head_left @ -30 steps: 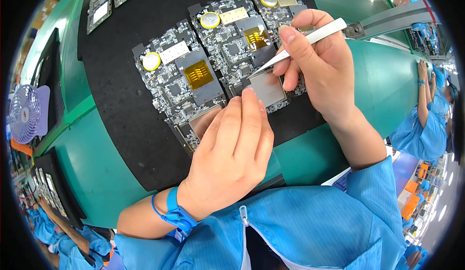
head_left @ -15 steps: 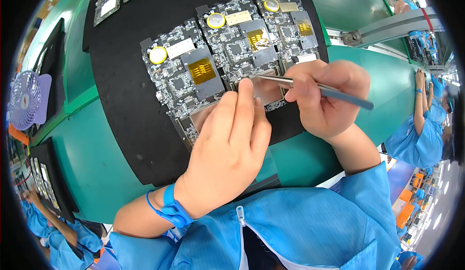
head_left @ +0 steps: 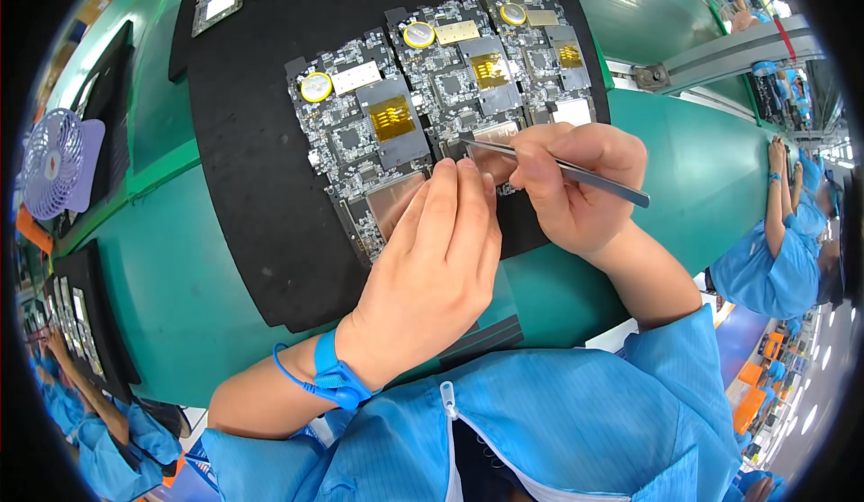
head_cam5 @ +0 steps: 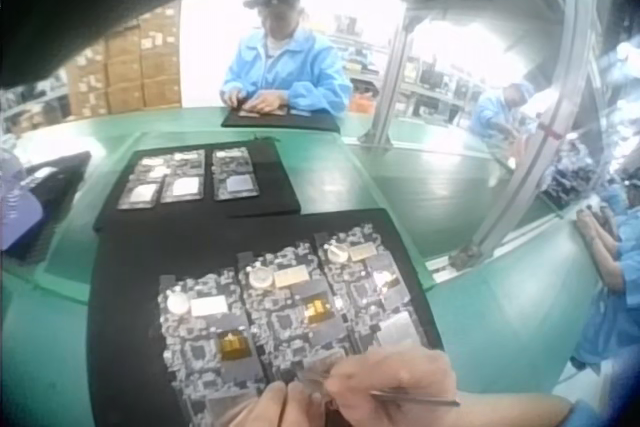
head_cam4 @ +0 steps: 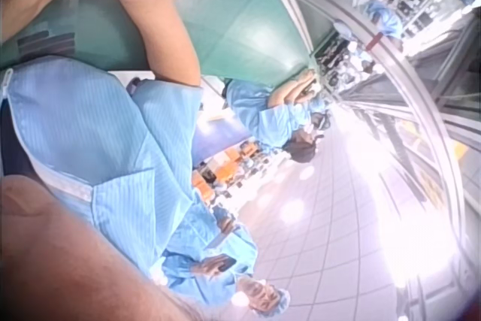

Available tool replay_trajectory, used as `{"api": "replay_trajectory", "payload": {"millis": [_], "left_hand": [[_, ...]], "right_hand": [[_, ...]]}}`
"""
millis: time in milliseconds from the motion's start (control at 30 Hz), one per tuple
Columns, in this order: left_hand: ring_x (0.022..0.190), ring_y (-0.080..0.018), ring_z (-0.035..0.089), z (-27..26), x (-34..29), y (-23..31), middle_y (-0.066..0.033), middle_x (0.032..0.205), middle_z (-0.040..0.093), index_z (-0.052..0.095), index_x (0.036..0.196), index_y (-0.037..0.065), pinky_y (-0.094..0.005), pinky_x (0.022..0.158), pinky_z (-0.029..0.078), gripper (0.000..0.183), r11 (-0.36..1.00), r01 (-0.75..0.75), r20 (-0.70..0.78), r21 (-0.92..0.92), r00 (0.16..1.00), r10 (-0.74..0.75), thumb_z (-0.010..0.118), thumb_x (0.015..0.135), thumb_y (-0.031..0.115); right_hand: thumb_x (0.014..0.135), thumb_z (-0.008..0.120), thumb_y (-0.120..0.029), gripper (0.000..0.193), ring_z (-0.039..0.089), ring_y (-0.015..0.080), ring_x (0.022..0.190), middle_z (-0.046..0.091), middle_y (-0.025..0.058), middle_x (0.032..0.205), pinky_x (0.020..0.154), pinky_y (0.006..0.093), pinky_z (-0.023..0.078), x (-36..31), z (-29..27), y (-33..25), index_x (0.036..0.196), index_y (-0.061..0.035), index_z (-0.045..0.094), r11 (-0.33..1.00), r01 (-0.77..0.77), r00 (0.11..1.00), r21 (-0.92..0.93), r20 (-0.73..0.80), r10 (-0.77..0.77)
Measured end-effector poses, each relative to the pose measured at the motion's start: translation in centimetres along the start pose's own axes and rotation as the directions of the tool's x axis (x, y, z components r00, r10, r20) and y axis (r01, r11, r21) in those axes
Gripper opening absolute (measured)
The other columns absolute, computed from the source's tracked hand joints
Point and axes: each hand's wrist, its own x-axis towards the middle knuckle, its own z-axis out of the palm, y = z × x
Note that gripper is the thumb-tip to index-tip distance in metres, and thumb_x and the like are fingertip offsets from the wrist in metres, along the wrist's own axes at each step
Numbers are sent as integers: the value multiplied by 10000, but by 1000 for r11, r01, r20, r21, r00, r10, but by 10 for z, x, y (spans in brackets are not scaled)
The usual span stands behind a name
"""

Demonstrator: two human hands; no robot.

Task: The person uses tweezers to place small black rectangular components onto circuit boards arranged on a black mat. They repeatedly pick up components from a nearby stack and position them precisely on the boards, occasionally adjusting the mat or boards to access different areas.

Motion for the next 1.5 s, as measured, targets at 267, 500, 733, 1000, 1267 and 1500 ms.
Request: {"api": "replay_trajectory", "payload": {"millis": [267, 500, 733, 1000, 1267, 1500], "left_hand": [[1115, -348, 516, -3, 0, 3, -223, 1175, 527, 574, 1109, -100, -381, 898, 474, 465, 997, 52, 35, -59, 998, -50, 671, 724, 144], [1033, -306, 566, -22, -16, -1, -183, 1078, 591, 629, 984, -66, -361, 854, 493, 303, 982, -100, -1, -158, 995, 101, 622, 730, 100], [957, -248, 588, -30, -86, 17, -148, 1006, 630, 673, 881, -39, -325, 832, 490, 240, 911, -252, 97, -325, 950, 297, 578, 730, 122], [1032, -229, 546, -27, -79, 20, -112, 1102, 602, 653, 951, -3, -340, 879, 456, 267, 894, -338, 180, -294, 899, 399, 542, 777, 166], [1021, -232, 558, -31, -78, 21, -117, 1110, 599, 632, 962, -8, -328, 865, 462, 256, 896, -318, 210, -309, 897, 390, 565, 763, 139], [1042, -224, 539, -27, -84, 20, -109, 1103, 598, 642, 932, 14, -330, 894, 447, 236, 901, -329, 188, -282, 902, 389, 534, 780, 159]], "right_hand": [[808, 659, -14, 24, 648, 180, 591, 654, 117, 721, 505, 259, 497, -3, 2, -1, 795, -6, 641, 995, 29, 999, -97, 36, -26], [907, 552, -43, 189, 590, 121, 511, 630, 123, 714, 456, 216, 479, -20, -8, -27, 1029, 6, 417, 954, -155, 957, 257, -200, 209], [909, 537, -17, 227, 581, 88, 520, 589, 107, 728, 440, 185, 474, -96, -13, -65, 1025, 3, 342, 813, -484, 860, 323, 3, 511], [891, 575, -20, 244, 587, 75, 547, 592, 87, 734, 427, 179, 454, -126, -6, -61, 1015, 5, 367, 832, -516, 855, 203, 70, 514], [902, 584, -62, 263, 595, 83, 567, 596, 86, 751, 463, 188, 468, -120, -6, -66, 1048, -13, 372, 648, -673, 707, 356, 51, 705], [935, 518, -68, 214, 555, 76, 498, 577, 69, 676, 557, 218, 514, -115, 1, -70, 1050, -13, 347, 715, -673, 736, 187, 76, 673]]}}
